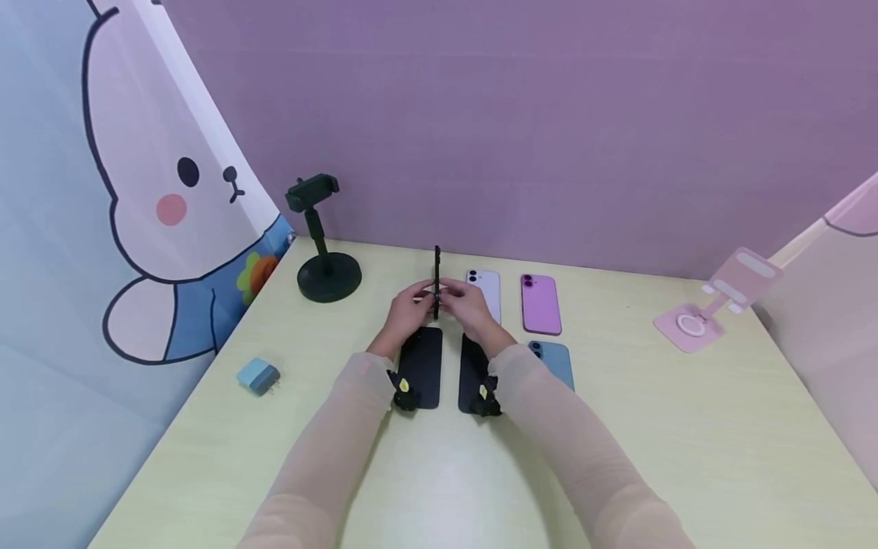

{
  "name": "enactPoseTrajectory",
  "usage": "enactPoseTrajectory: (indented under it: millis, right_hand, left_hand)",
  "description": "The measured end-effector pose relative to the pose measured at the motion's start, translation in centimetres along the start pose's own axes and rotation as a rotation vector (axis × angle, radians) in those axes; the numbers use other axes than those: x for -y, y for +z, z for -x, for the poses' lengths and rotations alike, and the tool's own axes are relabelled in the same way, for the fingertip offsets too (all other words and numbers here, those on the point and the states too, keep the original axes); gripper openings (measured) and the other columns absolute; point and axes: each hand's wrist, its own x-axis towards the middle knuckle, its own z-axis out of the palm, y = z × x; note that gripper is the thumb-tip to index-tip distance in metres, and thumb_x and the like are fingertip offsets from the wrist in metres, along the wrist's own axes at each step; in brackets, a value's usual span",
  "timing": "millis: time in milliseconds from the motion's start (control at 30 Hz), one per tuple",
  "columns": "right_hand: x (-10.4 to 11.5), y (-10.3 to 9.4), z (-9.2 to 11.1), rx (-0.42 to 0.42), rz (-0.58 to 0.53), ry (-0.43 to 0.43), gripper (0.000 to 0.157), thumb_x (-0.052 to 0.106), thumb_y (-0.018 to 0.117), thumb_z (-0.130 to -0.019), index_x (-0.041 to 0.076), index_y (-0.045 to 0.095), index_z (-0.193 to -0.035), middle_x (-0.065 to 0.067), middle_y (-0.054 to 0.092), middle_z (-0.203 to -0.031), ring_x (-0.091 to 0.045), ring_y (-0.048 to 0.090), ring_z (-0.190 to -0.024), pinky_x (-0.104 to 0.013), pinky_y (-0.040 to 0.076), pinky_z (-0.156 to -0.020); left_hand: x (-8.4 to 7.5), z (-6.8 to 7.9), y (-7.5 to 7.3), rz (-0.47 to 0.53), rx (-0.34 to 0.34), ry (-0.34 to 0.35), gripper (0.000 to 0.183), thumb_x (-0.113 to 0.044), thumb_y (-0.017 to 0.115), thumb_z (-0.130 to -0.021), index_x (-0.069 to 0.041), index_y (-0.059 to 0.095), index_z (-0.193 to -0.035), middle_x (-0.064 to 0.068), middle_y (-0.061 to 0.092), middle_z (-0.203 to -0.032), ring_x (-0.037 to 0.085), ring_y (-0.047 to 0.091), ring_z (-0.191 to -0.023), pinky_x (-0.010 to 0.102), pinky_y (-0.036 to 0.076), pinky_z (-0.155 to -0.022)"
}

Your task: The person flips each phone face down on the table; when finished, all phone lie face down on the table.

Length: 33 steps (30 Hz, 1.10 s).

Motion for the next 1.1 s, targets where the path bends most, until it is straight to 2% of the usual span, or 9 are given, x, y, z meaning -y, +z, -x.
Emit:
enactPoseTrajectory:
  millis: [433, 667, 900, 1100]
  right_hand:
    - [-0.2, -0.1, 0.0, -0.015, 0.047, -0.004, 0.038, -0.004, 0.052, -0.098, -0.001, 0.056, -0.135, -0.017, 0.058, -0.112, -0.023, 0.058, -0.098, -0.034, 0.051, -0.088]
    - [-0.3, 0.0, -0.1, -0.015, 0.057, -0.008, 0.038, -0.004, 0.052, -0.098, -0.001, 0.056, -0.135, -0.019, 0.058, -0.112, -0.025, 0.059, -0.099, -0.036, 0.051, -0.089]
    - [-0.2, 0.2, 0.3, 0.013, 0.149, 0.039, 0.038, 0.000, 0.052, -0.097, -0.002, 0.055, -0.135, -0.021, 0.058, -0.118, -0.030, 0.061, -0.101, -0.035, 0.051, -0.086]
    - [-1.1, 0.1, -0.2, 0.011, 0.252, 0.069, 0.036, 0.005, 0.056, -0.098, 0.002, 0.057, -0.134, -0.019, 0.054, -0.130, -0.028, 0.059, -0.106, -0.036, 0.050, -0.087]
  left_hand:
    - [0.3, 0.1, 0.3, 0.065, -0.006, -0.008, 0.037, -0.015, 0.052, -0.102, -0.013, 0.056, -0.139, 0.017, 0.060, -0.121, 0.025, 0.065, -0.095, 0.033, 0.055, -0.075]
    - [0.2, 0.1, 0.1, 0.094, -0.015, -0.004, 0.037, -0.015, 0.052, -0.102, -0.013, 0.057, -0.138, 0.017, 0.060, -0.121, 0.025, 0.066, -0.093, 0.032, 0.055, -0.075]
    - [0.0, -0.1, -0.1, 0.081, -0.076, 0.004, 0.033, -0.016, 0.052, -0.101, -0.008, 0.062, -0.132, 0.017, 0.067, -0.112, 0.025, 0.068, -0.088, 0.034, 0.054, -0.076]
    - [-0.1, -0.4, -0.7, 0.087, -0.056, -0.008, 0.037, -0.015, 0.055, -0.101, -0.001, 0.056, -0.135, 0.019, 0.066, -0.112, 0.027, 0.069, -0.084, 0.033, 0.056, -0.073]
